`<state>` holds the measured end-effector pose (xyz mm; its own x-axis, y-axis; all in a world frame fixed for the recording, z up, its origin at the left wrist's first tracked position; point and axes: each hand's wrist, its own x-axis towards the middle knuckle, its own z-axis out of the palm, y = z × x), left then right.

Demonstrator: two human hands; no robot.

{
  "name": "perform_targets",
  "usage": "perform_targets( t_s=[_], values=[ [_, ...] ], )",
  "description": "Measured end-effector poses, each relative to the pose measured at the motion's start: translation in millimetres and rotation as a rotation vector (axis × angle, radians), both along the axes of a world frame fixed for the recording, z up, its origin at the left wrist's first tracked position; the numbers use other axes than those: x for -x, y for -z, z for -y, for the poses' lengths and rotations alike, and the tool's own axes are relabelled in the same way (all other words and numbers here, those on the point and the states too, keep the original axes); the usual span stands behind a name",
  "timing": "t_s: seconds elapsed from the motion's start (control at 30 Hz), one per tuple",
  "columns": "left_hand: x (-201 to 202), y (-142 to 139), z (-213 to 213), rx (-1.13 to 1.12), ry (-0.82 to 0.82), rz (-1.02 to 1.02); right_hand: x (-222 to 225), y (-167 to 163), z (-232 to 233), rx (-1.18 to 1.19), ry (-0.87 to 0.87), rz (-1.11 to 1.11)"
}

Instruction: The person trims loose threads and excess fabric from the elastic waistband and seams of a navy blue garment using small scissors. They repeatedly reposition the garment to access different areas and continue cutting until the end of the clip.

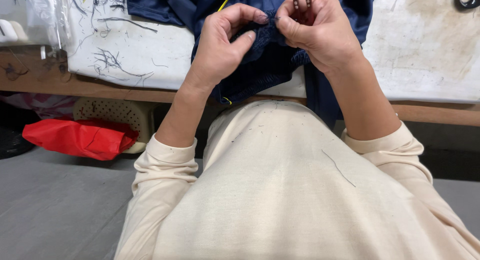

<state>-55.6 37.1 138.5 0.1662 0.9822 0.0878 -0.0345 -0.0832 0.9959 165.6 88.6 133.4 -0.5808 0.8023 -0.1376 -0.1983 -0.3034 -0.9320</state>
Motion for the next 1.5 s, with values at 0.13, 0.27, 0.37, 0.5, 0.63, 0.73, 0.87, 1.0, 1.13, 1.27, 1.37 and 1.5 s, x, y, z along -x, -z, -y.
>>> perform_targets(
  t_s=[0.13, 0.27, 0.37, 0.5, 0.63, 0.73, 0.87, 1.0, 1.13, 1.27, 1.37, 1.5],
  values=[
    [-4.4, -7.6, 4.4, -0.283, -0.076, -0.496, 8.0, -13.2, 3.9, -0.481, -0.092, 0.274],
    [-6.6, 0.0, 3.2, -0.293, -0.169, -0.457, 18.5, -30.4, 0.4, -0.795, -0.090, 0.381],
    [-1.3, 10.1, 2.6, -0.237, -0.169, -0.345, 14.3, -39.8, -5.2, -0.731, 0.014, 0.420],
    [5.2, 20.2, 5.2, -0.079, -0.173, -0.223, 3.2, -31.2, 8.8, -1.097, 0.158, 0.660],
    [5.6, 20.3, 8.6, -0.025, -0.182, -0.216, -1.5, -8.3, 28.9, -1.167, 0.160, 0.795],
    [3.3, 15.7, 11.6, -0.001, -0.172, -0.203, -2.0, -0.5, 32.2, -1.291, 0.179, 0.849],
    [2.2, 11.8, 13.8, -0.075, -0.155, -0.223, 2.6, -2.2, 31.5, -1.357, 0.191, 0.888],
    [3.4, 15.8, 11.4, -0.083, -0.154, -0.238, 9.3, -1.4, 32.0, -1.373, 0.234, 0.907],
    [6.4, 22.0, 7.2, -0.007, -0.101, -0.103, 10.0, 2.8, 33.3, -1.255, 0.257, 0.784],
    [7.7, 23.0, 8.0, 0.070, -0.110, -0.062, 4.7, 0.7, 38.5, -1.231, 0.233, 0.784],
    [6.1, 21.8, 9.9, 0.027, -0.091, -0.070, 4.0, -1.5, 39.6, -1.308, 0.252, 0.824],
    [4.6, 21.2, 9.7, -0.001, -0.077, -0.087, 6.7, -0.5, 36.2, -1.417, 0.277, 0.851]
  ],
)
